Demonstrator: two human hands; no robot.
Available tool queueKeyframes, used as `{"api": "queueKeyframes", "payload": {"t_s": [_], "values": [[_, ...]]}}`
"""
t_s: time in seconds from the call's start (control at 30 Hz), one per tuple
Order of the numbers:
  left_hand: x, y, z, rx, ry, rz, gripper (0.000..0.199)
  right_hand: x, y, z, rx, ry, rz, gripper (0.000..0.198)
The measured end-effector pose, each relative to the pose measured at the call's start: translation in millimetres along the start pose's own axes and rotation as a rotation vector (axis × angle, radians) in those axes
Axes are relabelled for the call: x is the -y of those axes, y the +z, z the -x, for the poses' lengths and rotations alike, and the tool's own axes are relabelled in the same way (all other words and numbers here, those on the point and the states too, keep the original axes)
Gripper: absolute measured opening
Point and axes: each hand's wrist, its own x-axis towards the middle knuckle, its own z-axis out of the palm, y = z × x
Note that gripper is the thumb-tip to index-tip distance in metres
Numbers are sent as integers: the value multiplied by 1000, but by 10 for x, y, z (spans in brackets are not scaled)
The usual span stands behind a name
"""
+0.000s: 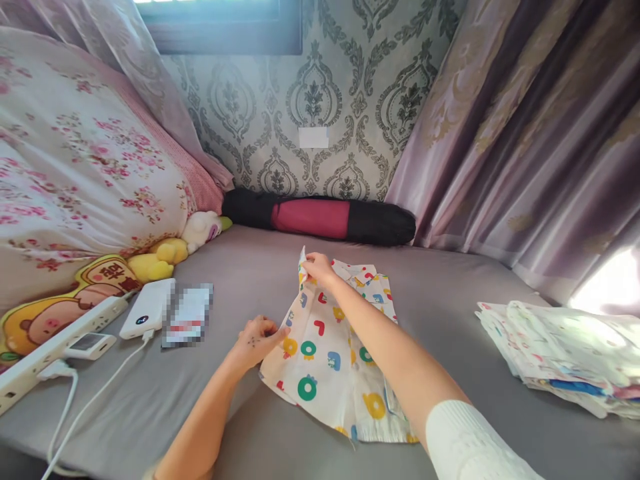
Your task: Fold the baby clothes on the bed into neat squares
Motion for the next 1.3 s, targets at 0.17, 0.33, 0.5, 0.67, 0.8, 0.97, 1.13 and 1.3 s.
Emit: {"api": "queueKeyframes", "payload": {"t_s": [0.17,0.33,0.5,0.67,0.8,0.97,1.13,1.3], "values": [[-129,-15,65,132,-9,270,61,-20,-325,166,18,-1,-153,35],[-141,19,69,212,-31,369,65,-97,-538,299,28,-1,-240,32],[-90,67,37,171,94,279,55,-161,-686,415,36,4,-318,31],[-119,111,43,190,280,192,38,-240,-803,545,24,18,-264,28],[-177,164,71,244,321,84,36,-350,-868,610,31,43,-215,28],[-186,234,125,309,366,-19,40,-576,-918,641,25,96,-145,26],[-205,245,84,325,400,-93,40,-852,-938,616,-55,224,-110,11],[-333,292,-292,220,446,-147,41,-960,-958,519,-191,293,33,36]]}}
